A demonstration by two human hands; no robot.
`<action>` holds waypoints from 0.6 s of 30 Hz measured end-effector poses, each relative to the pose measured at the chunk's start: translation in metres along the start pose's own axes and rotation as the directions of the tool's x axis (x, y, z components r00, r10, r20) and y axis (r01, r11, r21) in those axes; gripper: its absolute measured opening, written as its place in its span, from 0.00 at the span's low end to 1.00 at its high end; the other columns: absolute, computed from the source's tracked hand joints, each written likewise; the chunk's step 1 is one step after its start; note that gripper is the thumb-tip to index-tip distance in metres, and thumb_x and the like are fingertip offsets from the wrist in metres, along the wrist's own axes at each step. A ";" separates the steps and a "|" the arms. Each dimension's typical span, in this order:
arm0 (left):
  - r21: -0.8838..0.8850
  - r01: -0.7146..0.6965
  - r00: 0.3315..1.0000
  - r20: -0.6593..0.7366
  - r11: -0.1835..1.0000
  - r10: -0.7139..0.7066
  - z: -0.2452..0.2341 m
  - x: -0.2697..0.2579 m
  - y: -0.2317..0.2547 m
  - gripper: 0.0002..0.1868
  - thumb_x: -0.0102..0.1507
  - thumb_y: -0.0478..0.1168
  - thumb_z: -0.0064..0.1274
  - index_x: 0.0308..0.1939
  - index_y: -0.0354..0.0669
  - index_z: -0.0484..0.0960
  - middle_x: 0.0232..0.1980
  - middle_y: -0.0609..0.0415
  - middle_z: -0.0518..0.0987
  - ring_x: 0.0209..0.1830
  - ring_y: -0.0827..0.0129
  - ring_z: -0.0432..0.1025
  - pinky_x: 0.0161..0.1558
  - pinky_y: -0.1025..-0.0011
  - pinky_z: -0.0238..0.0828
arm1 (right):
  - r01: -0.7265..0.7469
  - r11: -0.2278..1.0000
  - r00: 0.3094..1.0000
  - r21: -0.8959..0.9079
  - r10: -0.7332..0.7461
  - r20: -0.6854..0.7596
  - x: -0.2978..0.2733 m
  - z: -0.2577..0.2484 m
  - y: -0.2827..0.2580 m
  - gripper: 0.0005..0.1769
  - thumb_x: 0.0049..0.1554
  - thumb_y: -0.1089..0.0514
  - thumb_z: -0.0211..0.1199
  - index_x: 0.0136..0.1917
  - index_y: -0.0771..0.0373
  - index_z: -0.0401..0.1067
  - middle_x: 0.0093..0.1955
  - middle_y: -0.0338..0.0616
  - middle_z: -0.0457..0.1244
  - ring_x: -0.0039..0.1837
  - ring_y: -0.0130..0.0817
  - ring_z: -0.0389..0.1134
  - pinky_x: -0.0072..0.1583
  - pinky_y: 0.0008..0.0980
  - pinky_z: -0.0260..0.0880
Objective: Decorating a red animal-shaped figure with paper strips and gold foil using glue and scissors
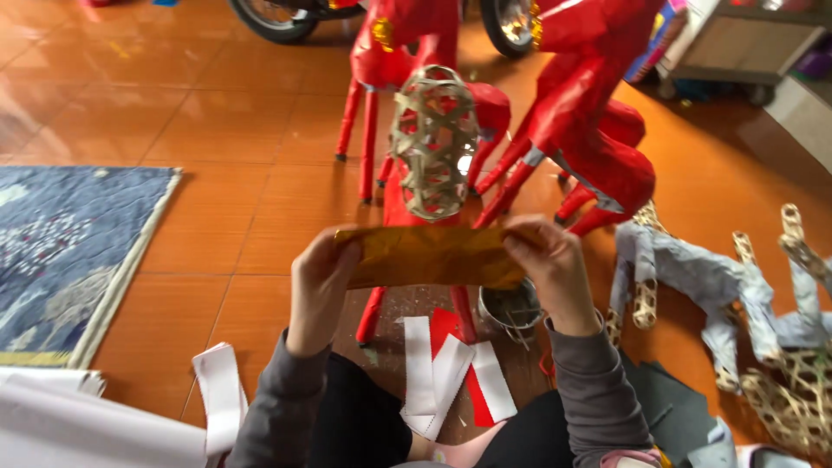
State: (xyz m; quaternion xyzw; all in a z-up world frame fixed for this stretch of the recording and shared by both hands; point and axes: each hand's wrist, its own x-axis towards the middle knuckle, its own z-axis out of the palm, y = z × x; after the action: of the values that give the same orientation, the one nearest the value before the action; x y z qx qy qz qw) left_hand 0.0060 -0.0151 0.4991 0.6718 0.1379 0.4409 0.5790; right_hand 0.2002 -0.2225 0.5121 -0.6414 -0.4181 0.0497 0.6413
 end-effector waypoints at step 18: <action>0.011 -0.032 0.999 0.003 0.999 0.032 0.005 0.067 -0.001 0.06 0.65 0.33 0.52 0.44 0.34 0.82 0.36 0.43 0.80 0.36 0.63 0.74 0.42 0.63 0.75 | 0.173 0.967 0.949 0.189 -0.112 -0.294 0.039 0.017 -0.018 0.11 0.59 0.67 0.60 0.56 0.66 0.69 0.39 0.41 0.59 0.42 0.26 0.61 0.46 0.26 0.63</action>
State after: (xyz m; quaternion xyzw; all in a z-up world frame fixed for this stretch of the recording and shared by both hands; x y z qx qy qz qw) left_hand 0.0482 0.0285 0.5279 0.6778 0.1287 0.4481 0.5685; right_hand 0.2068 -0.1887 0.5437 -0.5377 -0.3606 -0.0439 0.7609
